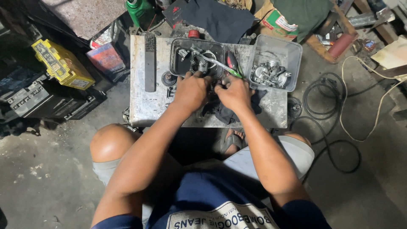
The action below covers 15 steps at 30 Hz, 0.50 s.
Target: Disassembling, cleaning, and inspecting the internal components of a motorcycle carburetor.
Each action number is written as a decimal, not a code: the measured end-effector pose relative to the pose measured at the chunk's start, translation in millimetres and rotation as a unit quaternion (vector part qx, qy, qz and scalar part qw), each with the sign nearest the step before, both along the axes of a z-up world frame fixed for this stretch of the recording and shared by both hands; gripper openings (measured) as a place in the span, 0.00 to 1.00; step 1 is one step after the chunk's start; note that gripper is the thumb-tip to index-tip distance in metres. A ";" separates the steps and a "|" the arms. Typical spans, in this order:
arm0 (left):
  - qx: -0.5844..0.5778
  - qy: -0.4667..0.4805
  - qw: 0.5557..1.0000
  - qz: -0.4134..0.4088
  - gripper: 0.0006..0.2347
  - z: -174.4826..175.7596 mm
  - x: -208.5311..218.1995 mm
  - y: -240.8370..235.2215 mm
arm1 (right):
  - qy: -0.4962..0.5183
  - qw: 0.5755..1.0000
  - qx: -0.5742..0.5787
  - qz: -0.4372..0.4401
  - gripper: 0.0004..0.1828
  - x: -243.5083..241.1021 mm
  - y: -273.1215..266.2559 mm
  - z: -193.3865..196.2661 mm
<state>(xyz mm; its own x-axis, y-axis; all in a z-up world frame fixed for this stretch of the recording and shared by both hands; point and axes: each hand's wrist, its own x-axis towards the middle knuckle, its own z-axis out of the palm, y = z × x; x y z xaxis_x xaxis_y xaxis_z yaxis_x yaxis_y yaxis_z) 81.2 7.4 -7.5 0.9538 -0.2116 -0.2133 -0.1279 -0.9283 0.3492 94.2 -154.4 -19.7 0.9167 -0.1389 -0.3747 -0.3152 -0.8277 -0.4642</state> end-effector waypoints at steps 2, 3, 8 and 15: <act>-0.016 -0.017 1.000 -0.015 0.16 7.0 0.2 5.3 | 0.000 1.000 0.018 -0.007 0.18 1.8 -9.7 5.1; -0.033 -0.033 0.998 -0.029 0.19 10.5 0.2 8.2 | 0.000 0.999 0.035 -0.013 0.20 2.6 -14.4 7.5; -0.051 -0.049 0.994 -0.079 0.24 23.3 -7.1 15.0 | -0.036 0.994 0.102 -0.019 0.22 -1.5 -24.9 2.6; -0.159 -0.086 0.977 -0.112 0.31 12.2 -10.9 18.7 | -0.077 0.979 0.186 -0.038 0.17 -6.8 -23.2 11.3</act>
